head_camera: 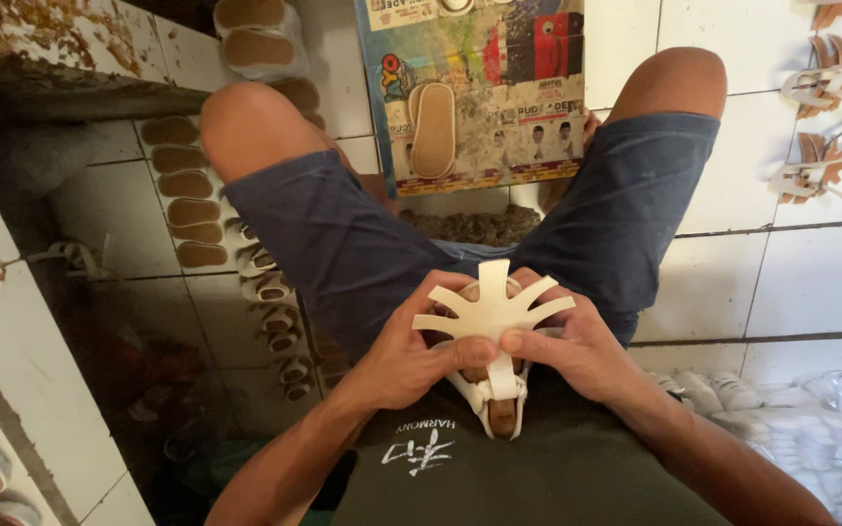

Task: The person sits on the workshop floor and assembles sandal uppers: they pick up a wooden shoe last, stretch white strap pieces over it, tuck and press the strap ends, then set the finished last on the work board and pick up the next last and sole.

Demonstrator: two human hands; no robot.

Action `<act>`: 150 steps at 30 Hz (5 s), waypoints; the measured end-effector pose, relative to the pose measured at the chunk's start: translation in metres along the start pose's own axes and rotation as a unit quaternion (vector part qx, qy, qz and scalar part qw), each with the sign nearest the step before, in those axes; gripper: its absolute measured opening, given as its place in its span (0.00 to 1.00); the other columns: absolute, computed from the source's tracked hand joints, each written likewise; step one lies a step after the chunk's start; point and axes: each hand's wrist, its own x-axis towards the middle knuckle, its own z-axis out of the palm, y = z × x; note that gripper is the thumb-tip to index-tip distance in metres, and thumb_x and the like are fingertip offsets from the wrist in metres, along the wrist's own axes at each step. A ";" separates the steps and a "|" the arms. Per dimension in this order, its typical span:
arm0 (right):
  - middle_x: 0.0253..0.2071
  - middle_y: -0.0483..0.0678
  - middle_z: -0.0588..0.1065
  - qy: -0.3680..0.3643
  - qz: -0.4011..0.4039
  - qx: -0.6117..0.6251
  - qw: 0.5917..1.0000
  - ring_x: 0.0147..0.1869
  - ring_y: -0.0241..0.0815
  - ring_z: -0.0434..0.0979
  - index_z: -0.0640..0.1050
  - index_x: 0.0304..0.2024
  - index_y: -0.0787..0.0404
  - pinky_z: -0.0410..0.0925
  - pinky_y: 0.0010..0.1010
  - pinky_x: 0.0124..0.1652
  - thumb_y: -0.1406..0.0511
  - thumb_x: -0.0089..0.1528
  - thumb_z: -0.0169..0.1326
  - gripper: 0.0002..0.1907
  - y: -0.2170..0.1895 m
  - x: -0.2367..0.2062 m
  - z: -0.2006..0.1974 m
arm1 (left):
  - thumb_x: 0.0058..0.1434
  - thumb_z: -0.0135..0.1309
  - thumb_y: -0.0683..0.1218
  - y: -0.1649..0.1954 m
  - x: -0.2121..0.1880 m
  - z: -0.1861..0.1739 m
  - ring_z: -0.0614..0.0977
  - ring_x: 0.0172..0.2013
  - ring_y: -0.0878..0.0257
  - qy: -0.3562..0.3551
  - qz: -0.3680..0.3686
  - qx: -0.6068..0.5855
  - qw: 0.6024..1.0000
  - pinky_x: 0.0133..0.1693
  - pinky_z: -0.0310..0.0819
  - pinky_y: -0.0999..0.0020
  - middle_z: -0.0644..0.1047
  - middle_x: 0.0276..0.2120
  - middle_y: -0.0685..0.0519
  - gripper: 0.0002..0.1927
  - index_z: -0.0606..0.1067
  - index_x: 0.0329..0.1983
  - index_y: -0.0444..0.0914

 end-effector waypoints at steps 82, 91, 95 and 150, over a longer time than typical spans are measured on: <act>0.52 0.60 0.78 0.057 -0.030 0.250 0.966 0.55 0.51 0.80 0.73 0.59 0.74 0.72 0.44 0.54 0.66 0.57 0.66 0.31 0.014 -0.022 -0.028 | 0.67 0.60 0.43 -0.028 0.015 0.002 0.81 0.34 0.72 0.062 0.025 -0.043 0.997 0.38 0.76 0.76 0.82 0.34 0.55 0.07 0.79 0.40 0.33; 0.53 0.57 0.78 0.081 0.002 0.226 0.971 0.56 0.47 0.80 0.71 0.62 0.72 0.71 0.40 0.55 0.65 0.56 0.65 0.33 -0.006 -0.001 -0.006 | 0.73 0.53 0.44 -0.076 0.033 -0.025 0.77 0.37 0.70 -0.014 0.002 -0.218 0.976 0.40 0.72 0.73 0.78 0.38 0.54 0.09 0.77 0.48 0.32; 0.52 0.54 0.79 0.075 -0.022 0.178 0.981 0.55 0.43 0.79 0.72 0.60 0.71 0.71 0.36 0.56 0.67 0.56 0.64 0.30 -0.023 0.018 0.002 | 0.73 0.53 0.44 -0.087 0.042 -0.028 0.81 0.37 0.64 0.032 0.036 -0.234 0.971 0.42 0.76 0.67 0.80 0.39 0.51 0.09 0.75 0.48 0.31; 0.35 0.42 0.80 -0.121 -0.232 -0.318 0.911 0.39 0.31 0.80 0.82 0.40 0.64 0.72 0.23 0.39 0.66 0.62 0.62 0.07 -0.129 0.033 -0.027 | 0.57 0.69 0.44 0.032 0.008 0.011 0.82 0.40 0.72 0.053 0.100 0.157 0.981 0.44 0.78 0.74 0.83 0.40 0.55 0.20 0.79 0.51 0.34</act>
